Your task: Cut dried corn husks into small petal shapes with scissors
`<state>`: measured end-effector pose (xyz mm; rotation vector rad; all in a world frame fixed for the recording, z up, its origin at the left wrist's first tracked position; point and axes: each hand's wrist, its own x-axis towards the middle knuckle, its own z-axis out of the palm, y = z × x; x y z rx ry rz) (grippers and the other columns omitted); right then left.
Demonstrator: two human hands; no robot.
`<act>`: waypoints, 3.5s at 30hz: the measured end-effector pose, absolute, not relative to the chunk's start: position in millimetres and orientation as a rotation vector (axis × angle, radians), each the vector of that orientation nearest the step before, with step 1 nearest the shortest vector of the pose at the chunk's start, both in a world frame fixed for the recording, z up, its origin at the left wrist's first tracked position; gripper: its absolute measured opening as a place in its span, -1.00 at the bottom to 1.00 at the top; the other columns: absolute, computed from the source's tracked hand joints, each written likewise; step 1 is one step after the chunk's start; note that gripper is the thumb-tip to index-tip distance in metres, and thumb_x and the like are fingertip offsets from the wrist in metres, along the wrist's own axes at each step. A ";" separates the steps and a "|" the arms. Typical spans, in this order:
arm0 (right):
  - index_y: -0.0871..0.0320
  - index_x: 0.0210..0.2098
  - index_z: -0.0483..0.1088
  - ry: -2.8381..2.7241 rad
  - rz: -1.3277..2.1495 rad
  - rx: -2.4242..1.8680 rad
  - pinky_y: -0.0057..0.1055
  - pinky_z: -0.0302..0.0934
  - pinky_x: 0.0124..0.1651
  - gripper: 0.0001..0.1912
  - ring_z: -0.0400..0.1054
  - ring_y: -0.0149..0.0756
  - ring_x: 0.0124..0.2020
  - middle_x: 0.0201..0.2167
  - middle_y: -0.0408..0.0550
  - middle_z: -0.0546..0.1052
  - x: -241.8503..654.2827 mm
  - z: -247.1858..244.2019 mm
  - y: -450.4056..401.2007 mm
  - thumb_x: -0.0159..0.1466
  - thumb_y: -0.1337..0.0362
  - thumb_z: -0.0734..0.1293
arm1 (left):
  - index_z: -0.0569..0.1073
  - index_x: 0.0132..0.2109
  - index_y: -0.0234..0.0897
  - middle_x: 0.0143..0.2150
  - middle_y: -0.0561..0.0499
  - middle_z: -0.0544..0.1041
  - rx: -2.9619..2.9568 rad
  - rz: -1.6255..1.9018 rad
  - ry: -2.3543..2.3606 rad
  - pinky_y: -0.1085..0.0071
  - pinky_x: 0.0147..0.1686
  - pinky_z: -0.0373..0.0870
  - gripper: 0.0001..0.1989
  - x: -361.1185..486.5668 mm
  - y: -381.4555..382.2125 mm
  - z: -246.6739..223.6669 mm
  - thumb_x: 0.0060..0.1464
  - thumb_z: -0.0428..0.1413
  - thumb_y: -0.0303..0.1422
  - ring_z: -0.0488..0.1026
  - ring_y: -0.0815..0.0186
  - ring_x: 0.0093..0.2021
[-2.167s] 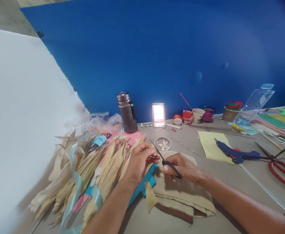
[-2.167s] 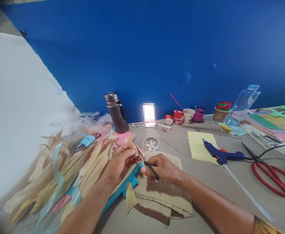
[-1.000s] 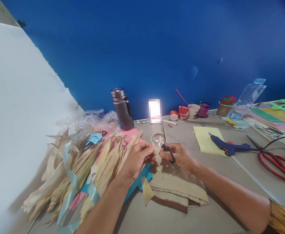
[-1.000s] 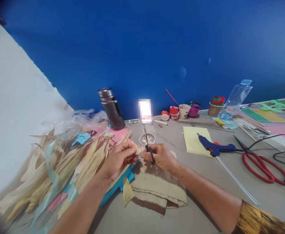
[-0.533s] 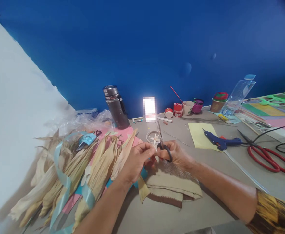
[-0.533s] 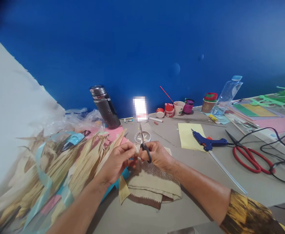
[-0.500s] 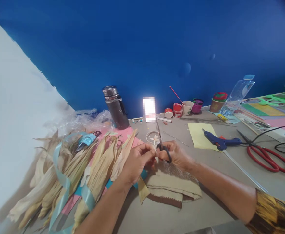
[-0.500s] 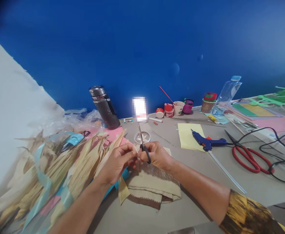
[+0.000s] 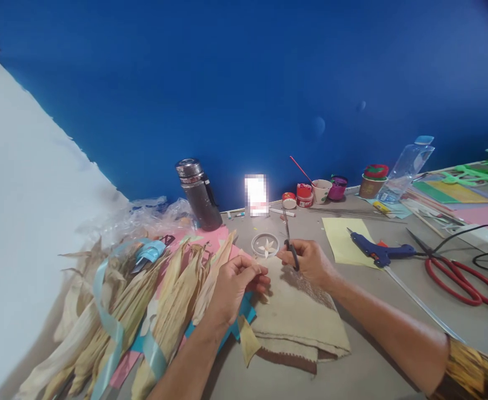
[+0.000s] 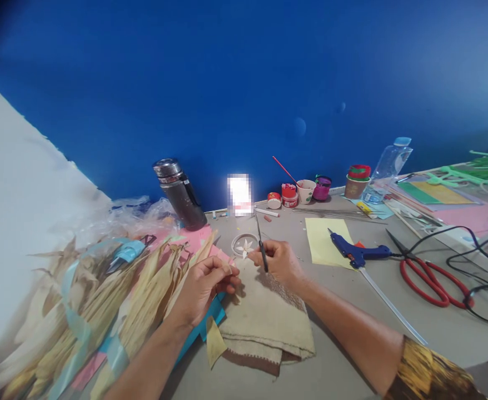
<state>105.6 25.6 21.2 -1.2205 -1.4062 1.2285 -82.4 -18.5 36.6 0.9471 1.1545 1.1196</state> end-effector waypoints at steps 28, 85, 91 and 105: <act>0.21 -0.40 0.39 -1.386 1.477 -1.017 -0.49 0.06 -0.49 -0.78 0.16 -0.45 -0.54 -0.56 -0.20 0.37 92.0 21.2 3.3 -0.02 0.24 0.41 | 0.40 -0.41 -0.31 -0.59 0.08 0.45 0.813 1.059 1.013 0.54 -0.58 0.31 -0.82 -70.5 -21.7 32.1 -0.08 0.27 -0.37 0.36 0.45 -0.61; 0.27 -0.44 0.52 -1.918 1.694 -0.810 -0.47 -0.02 -0.50 -0.41 0.23 -0.40 -0.57 -0.59 -0.05 0.49 123.0 27.1 23.1 0.14 -0.22 0.35 | 0.44 -0.44 -0.32 -0.49 0.04 0.52 0.722 1.217 0.951 0.53 -0.60 0.28 -0.74 -85.1 -16.8 39.3 -0.15 0.36 -0.29 0.40 0.44 -0.57; 0.24 -0.52 0.48 -2.055 1.731 -0.823 -0.48 -0.03 -0.50 -0.46 0.19 -0.41 -0.57 -0.62 -0.11 0.43 123.3 31.8 23.3 0.15 -0.17 0.36 | 0.41 -0.45 -0.31 -0.53 0.03 0.52 0.754 1.189 0.962 0.53 -0.59 0.27 -0.74 -85.3 -19.8 45.1 -0.15 0.34 -0.30 0.41 0.42 -0.58; 0.26 -0.59 0.43 -2.108 1.769 -0.822 -0.52 -0.03 -0.54 -0.45 0.20 -0.45 -0.60 -0.65 -0.11 0.44 121.7 32.7 23.6 0.12 -0.16 0.38 | 0.39 -0.50 -0.32 -0.52 0.00 0.52 0.912 1.184 1.086 0.50 -0.55 0.28 -0.78 -85.5 -22.9 49.6 -0.11 0.27 -0.32 0.43 0.39 -0.57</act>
